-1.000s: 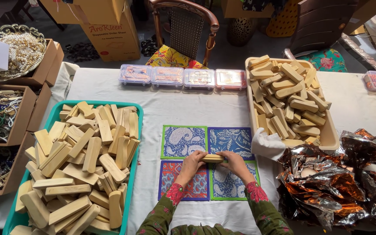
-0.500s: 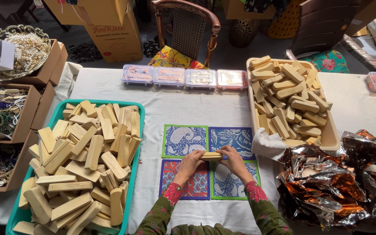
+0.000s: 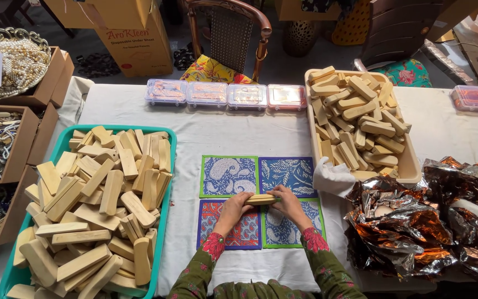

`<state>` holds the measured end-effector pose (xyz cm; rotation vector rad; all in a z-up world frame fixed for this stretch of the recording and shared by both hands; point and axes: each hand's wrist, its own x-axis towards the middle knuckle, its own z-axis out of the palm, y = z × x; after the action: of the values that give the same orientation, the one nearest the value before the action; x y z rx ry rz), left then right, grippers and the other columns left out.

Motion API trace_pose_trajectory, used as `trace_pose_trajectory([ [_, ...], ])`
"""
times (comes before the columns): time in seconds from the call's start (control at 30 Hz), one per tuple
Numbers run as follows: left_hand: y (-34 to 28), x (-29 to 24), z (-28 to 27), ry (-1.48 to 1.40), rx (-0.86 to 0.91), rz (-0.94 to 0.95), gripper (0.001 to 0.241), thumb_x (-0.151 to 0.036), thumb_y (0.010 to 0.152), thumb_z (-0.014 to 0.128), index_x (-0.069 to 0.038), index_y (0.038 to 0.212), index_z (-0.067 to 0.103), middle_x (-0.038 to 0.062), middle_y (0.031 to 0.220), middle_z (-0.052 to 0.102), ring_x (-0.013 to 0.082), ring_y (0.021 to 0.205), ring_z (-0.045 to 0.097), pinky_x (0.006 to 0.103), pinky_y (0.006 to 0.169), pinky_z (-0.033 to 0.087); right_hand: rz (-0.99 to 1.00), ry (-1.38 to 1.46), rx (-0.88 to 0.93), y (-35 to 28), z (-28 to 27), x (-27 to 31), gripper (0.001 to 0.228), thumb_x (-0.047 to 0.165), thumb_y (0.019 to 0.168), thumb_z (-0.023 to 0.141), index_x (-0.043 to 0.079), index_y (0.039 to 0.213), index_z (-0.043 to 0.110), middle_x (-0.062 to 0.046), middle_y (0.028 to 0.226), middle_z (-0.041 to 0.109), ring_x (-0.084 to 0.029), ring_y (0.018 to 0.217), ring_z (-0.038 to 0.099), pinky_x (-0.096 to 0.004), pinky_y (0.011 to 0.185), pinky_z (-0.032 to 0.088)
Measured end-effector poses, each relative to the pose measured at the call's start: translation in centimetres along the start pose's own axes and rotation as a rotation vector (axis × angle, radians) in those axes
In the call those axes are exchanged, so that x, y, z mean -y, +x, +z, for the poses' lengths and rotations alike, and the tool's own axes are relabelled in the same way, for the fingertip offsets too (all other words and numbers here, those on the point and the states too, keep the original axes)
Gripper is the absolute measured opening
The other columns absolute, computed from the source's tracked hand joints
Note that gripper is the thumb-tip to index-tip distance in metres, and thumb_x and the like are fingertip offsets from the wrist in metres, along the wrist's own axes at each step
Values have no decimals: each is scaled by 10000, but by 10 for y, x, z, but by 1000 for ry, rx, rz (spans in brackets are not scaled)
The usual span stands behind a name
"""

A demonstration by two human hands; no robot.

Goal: The person wipes wooden blocks with a white cloth and then wraps them in copper-colored foil. They place the wrapped blocks into small plastic containers and arrange them on the table. The person repeats this process with several blocks, handling them one at a time.

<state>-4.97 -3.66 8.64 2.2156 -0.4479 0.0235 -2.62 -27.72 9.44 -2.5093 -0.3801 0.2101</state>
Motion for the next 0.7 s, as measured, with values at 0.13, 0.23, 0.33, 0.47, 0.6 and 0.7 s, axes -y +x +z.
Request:
trace_pose_trajectory([
  [0.13,1,6,4,1,-10,4,468,-163,798,801,-98,1247,685,109,1164,723,339,1046,692,419,881,560,-32,17,-103,-12,-16,21,624,159,694,859,146,1294,691,-83,1214,620,-296,1103,615,-409,910,531],
  [0.23,2,-9,-3,38,-14,30,613,-255,739,834,-75,1294,648,177,1316,617,394,1173,612,465,915,529,10,-20,-189,-32,-36,33,731,239,679,879,112,1358,639,-131,1221,597,-335,1091,601,-432,872,518],
  [0.33,3,-18,0,107,-46,25,683,-365,740,844,-68,1314,623,208,1412,508,421,1261,522,520,954,468,54,-25,-316,-57,-58,21,621,275,755,849,116,1322,653,-119,1176,620,-317,1070,619,-423,867,524],
  [0.47,8,-42,19,105,-184,-29,490,-358,896,755,-110,1307,657,144,1386,537,351,1260,528,502,1034,435,78,46,-566,-99,-120,0,302,198,891,764,124,1183,748,-62,1054,708,-218,952,690,-358,843,557],
  [0.6,21,-74,51,61,-188,-16,418,-329,893,752,-118,1249,689,114,1350,573,339,1215,562,482,1011,449,160,63,-768,-139,-179,-51,218,151,931,742,104,1142,767,-70,1060,735,-167,874,706,-312,780,585],
  [0.7,24,-102,76,-12,-202,67,330,-269,935,736,-107,1221,704,117,1324,597,339,1207,579,462,1008,460,318,5,-908,-177,-209,-99,138,134,1007,728,94,1136,753,-79,1127,729,-178,954,716,-321,818,620],
])
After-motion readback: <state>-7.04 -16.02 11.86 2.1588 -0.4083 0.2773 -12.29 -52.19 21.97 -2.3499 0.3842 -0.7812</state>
